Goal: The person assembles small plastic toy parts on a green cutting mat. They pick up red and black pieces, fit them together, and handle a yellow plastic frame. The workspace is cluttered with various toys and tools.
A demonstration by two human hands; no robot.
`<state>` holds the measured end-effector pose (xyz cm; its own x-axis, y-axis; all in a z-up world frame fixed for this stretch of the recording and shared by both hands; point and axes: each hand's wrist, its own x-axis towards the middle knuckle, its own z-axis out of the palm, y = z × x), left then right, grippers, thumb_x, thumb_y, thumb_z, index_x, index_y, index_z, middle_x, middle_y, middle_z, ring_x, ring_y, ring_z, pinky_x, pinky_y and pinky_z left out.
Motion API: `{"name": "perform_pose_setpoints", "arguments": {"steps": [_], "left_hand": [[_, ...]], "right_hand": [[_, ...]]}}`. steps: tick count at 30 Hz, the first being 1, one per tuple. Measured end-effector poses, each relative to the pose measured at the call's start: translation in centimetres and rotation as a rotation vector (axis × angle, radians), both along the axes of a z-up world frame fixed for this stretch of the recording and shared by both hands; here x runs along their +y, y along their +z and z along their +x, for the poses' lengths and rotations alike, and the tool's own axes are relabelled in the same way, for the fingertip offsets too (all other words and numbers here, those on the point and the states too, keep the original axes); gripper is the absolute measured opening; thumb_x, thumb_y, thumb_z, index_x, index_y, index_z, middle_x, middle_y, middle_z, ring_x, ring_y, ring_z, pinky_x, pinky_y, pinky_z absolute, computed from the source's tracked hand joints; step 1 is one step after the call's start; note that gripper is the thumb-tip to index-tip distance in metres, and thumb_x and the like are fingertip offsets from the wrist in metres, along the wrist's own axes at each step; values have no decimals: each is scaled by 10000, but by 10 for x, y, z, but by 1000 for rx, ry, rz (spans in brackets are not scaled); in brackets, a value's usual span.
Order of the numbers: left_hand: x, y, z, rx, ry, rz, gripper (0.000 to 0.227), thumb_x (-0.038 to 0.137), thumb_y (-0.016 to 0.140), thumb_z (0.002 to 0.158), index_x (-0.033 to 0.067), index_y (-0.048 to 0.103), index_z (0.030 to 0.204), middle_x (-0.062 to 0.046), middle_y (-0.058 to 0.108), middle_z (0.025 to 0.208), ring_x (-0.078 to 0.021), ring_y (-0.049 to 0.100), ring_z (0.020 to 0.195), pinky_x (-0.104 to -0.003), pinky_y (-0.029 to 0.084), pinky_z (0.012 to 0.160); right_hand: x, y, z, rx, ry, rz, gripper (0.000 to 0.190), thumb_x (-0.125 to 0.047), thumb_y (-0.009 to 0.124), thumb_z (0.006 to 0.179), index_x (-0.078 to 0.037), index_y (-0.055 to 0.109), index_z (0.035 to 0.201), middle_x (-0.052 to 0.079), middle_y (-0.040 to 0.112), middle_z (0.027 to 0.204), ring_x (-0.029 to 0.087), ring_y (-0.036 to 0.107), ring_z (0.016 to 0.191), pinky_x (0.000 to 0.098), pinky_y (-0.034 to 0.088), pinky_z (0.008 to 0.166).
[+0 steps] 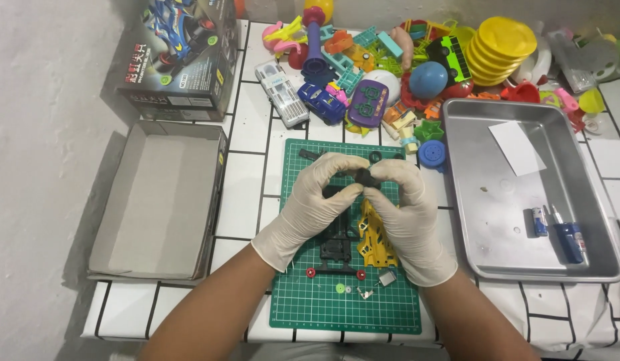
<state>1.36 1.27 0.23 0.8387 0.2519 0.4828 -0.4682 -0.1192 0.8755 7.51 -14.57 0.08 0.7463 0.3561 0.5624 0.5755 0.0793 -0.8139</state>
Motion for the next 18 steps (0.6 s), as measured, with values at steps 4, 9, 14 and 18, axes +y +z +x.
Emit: {"name": "perform_pose_setpoints", "arguments": {"steps": [4, 9, 14, 18], "left_hand": [[3, -2, 1, 3, -28, -23, 262, 126, 782, 910, 93, 743, 1168, -85, 723, 1069, -206, 720, 1012, -401, 551, 987], [1, 0, 2, -48, 25, 55, 256, 118, 748, 939, 115, 745, 1195, -84, 731, 1042, -231, 717, 1025, -409, 548, 997], [-3, 0, 0, -53, 51, 85, 247, 121, 743, 944, 95, 746, 1190, -120, 736, 1034, -270, 720, 1010, -441, 552, 983], [-3, 2, 2, -57, 62, 88, 262, 125, 802, 895, 110, 762, 1153, -104, 748, 999, -251, 726, 981, -425, 559, 965]], "right_hand": [[3, -4, 0, -5, -20, 13, 299, 91, 799, 828, -35, 702, 1081, 83, 658, 1046, 197, 677, 1012, 353, 552, 913], [4, -4, -1, -53, -30, 1, 299, 110, 800, 822, -13, 709, 1079, 104, 668, 1026, 206, 686, 1002, 355, 562, 908], [6, -5, 0, -187, -114, -38, 255, 106, 833, 810, 25, 723, 1025, 128, 641, 976, 236, 690, 954, 374, 581, 856], [2, -8, 2, -248, -177, -85, 236, 64, 877, 791, 19, 746, 982, 126, 644, 944, 237, 687, 896, 360, 589, 801]]}}
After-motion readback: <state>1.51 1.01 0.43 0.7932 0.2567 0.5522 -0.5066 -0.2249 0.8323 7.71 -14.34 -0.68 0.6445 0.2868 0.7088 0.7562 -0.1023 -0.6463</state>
